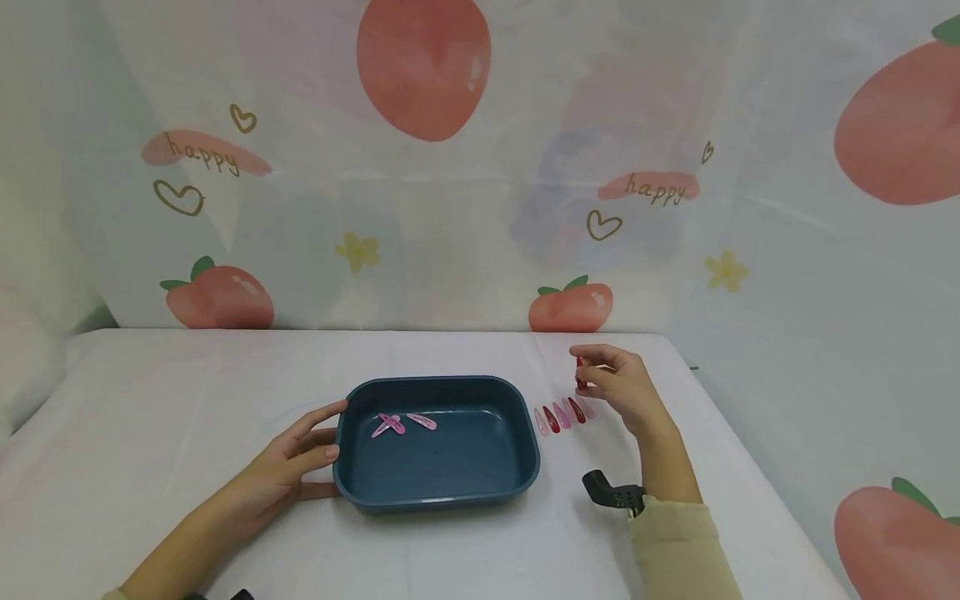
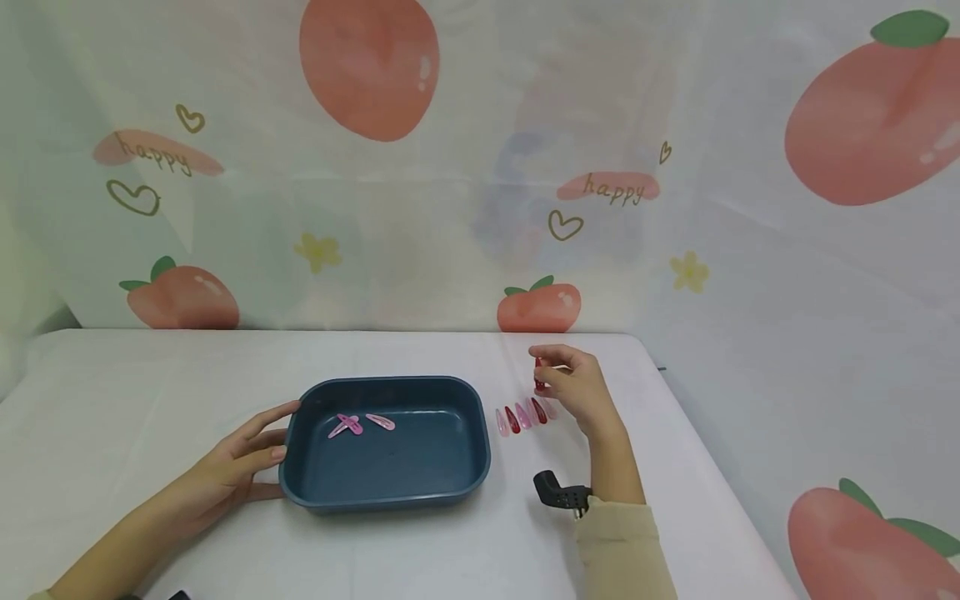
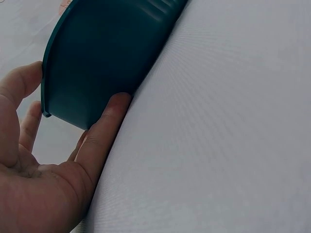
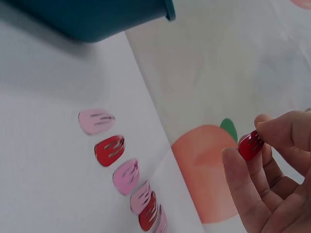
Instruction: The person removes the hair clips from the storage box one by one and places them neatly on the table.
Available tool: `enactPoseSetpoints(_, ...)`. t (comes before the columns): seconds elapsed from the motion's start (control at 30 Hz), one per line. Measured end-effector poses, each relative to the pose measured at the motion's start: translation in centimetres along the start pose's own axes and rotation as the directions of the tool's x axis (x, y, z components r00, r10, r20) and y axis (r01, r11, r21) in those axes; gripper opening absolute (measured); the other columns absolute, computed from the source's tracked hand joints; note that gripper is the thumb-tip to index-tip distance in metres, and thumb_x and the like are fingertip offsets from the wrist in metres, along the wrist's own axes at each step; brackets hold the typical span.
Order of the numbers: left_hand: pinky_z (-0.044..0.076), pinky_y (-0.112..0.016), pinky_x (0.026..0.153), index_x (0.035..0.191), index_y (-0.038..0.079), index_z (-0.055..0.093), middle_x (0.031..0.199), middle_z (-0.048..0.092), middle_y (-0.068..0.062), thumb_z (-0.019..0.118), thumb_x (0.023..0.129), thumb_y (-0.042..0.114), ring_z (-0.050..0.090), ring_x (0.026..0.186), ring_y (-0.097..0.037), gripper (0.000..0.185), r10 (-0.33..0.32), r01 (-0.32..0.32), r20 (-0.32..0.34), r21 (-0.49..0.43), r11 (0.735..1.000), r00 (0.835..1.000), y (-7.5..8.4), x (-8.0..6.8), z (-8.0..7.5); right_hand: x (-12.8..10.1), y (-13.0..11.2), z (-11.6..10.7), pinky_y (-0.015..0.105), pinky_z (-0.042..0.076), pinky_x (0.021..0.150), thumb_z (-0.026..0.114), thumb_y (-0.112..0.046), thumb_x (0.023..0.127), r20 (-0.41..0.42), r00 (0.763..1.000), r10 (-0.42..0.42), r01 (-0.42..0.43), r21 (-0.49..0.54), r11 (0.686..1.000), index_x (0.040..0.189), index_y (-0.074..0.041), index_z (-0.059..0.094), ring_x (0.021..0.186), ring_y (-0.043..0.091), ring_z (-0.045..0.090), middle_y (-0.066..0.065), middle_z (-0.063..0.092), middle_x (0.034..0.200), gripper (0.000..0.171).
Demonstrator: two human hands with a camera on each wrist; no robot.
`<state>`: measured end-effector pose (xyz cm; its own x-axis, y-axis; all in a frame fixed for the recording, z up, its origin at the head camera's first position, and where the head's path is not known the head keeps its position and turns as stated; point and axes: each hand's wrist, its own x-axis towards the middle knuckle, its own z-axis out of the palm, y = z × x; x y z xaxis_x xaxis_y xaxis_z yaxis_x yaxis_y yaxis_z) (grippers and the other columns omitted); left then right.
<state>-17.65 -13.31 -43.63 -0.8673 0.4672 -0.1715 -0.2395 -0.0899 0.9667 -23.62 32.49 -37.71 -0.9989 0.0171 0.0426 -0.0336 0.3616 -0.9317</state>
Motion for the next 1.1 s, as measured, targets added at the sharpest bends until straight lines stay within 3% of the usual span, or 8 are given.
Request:
enactPoseSetpoints(0.27,0.047,-0.054,0.083,0.142,0.031,0.030,0.142,0.023,-0.020,0.053,0.094,0.014,0.042,0.120,-0.037,0.056,0.006,-0.006,0.008,0.001,1.000,1.000,0.0,0.0,-0.1,0.5,1.8,-0.3,0.030,0.055,0.072,0.058,-0.019,0.090,-0.049,0.998,0.034,-0.039,-0.106,0.994,0.119,-0.004,0.059,0.083,0.027,0.058,0.015,0.052,0.102,0.032)
enactPoseSetpoints(0.5,0.047,-0.053,0.084,0.142,0.030,0.029,0.142,0.022,-0.021,0.051,0.094,0.013,0.042,0.120,-0.037,0.056,0.014,-0.014,0.023,-0.001,1.000,1.000,0.1,-0.1,0.0,3.4,8.2,-1.3,0.029,0.055,0.069,0.065,-0.043,0.082,-0.093,0.996,0.013,-0.025,-0.123,0.992,0.114,-0.018,0.063,0.083,0.024,0.060,0.007,0.056,0.099,0.041)
enactPoseSetpoints(0.63,0.047,-0.053,0.083,0.142,0.030,0.029,0.142,0.022,-0.021,0.051,0.094,0.013,0.042,0.120,-0.037,0.056,0.015,-0.015,0.021,0.002,1.000,1.000,0.1,-0.1,0.0,4.2,9.9,-1.5,0.033,0.056,0.068,0.067,-0.039,0.080,-0.125,0.992,0.027,-0.042,-0.117,0.992,0.108,-0.022,0.065,0.083,0.029,0.060,0.007,0.057,0.098,0.033)
enactPoseSetpoints(0.8,0.047,-0.053,0.083,0.142,0.031,0.030,0.142,0.023,-0.020,0.052,0.094,0.015,0.041,0.121,-0.037,0.055,0.006,-0.006,0.005,0.015,1.000,1.000,0.0,-0.1,0.0,3.6,9.2,-1.6,0.031,0.055,0.068,0.064,-0.034,0.083,-0.109,0.993,0.049,-0.063,-0.133,0.989,0.112,-0.019,0.064,0.083,0.027,0.059,0.008,0.056,0.100,0.032)
enactPoseSetpoints(1.1,0.048,-0.053,0.083,0.141,0.032,0.031,0.142,0.024,-0.019,0.053,0.093,0.015,0.041,0.121,-0.037,0.055,0.000,0.000,-0.009,0.014,1.000,1.000,-0.1,0.0,0.0,0.9,4.1,-1.2,0.028,0.054,0.073,0.056,-0.019,0.090,-0.079,0.985,0.151,-0.163,-0.168,0.972,0.121,-0.007,0.058,0.089,0.025,0.057,0.012,0.054,0.106,0.033)
